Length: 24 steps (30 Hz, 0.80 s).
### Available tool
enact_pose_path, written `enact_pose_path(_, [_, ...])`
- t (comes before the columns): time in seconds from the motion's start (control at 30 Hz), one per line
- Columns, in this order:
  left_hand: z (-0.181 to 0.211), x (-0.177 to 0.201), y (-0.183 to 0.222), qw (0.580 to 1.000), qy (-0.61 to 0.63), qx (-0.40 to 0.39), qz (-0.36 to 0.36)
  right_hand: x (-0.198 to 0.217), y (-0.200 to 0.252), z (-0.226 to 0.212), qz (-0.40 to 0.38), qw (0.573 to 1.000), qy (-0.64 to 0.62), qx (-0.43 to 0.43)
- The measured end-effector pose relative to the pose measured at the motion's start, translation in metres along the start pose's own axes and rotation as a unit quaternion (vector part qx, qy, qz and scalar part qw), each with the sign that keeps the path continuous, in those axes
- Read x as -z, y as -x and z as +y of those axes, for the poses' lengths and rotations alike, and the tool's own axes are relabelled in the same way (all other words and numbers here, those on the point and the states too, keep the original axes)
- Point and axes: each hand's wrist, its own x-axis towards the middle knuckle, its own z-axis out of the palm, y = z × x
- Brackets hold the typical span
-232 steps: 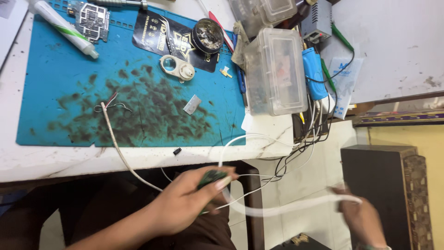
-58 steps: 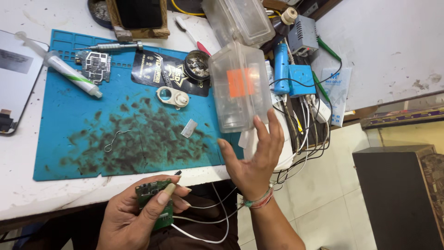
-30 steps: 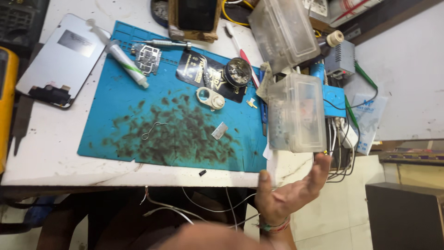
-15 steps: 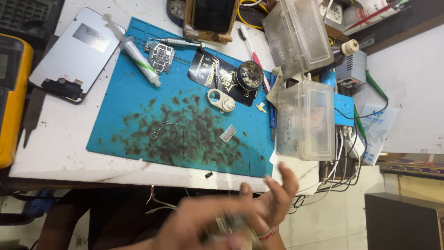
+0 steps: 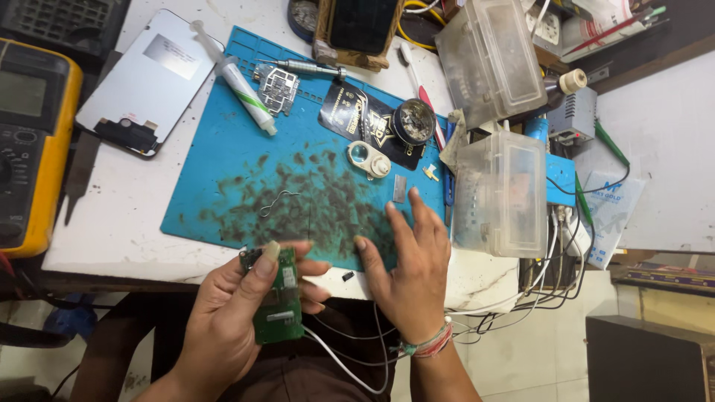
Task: The person uses a heat gun and tweezers to remove a component from a circuit board, then uses a soldering iron to apply solder to the board, and finally attaches a white wire to the board.
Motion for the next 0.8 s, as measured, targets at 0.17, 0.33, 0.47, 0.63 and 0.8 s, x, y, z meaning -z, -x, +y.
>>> enact_pose_path(0.17, [0.004, 0.006, 0.002, 0.998, -0.010, -0.050, 0.042, -0.001, 0.004, -0.017, -0.021, 0.994, -0.094, 0.046])
enact_pose_path(0.33, [0.024, 0.006, 0.000, 0.977, 0.116, -0.165, -0.072, -0.004, -0.019, -0.035, -0.100, 0.974, -0.138, 0.148])
enact_pose_path(0.47, [0.028, 0.006, -0.002, 0.987, 0.065, -0.150, 0.003, -0.014, -0.048, -0.043, -0.139, 0.962, -0.111, 0.210])
enact_pose_path(0.63, [0.024, 0.006, -0.008, 0.988, -0.070, -0.132, 0.039, -0.017, -0.060, -0.043, -0.124, 0.975, -0.076, 0.168])
enact_pose_path(0.8, [0.053, 0.000, -0.025, 0.901, -0.408, -0.147, 0.011, -0.009, -0.056, -0.030, -0.048, 0.992, -0.064, 0.093])
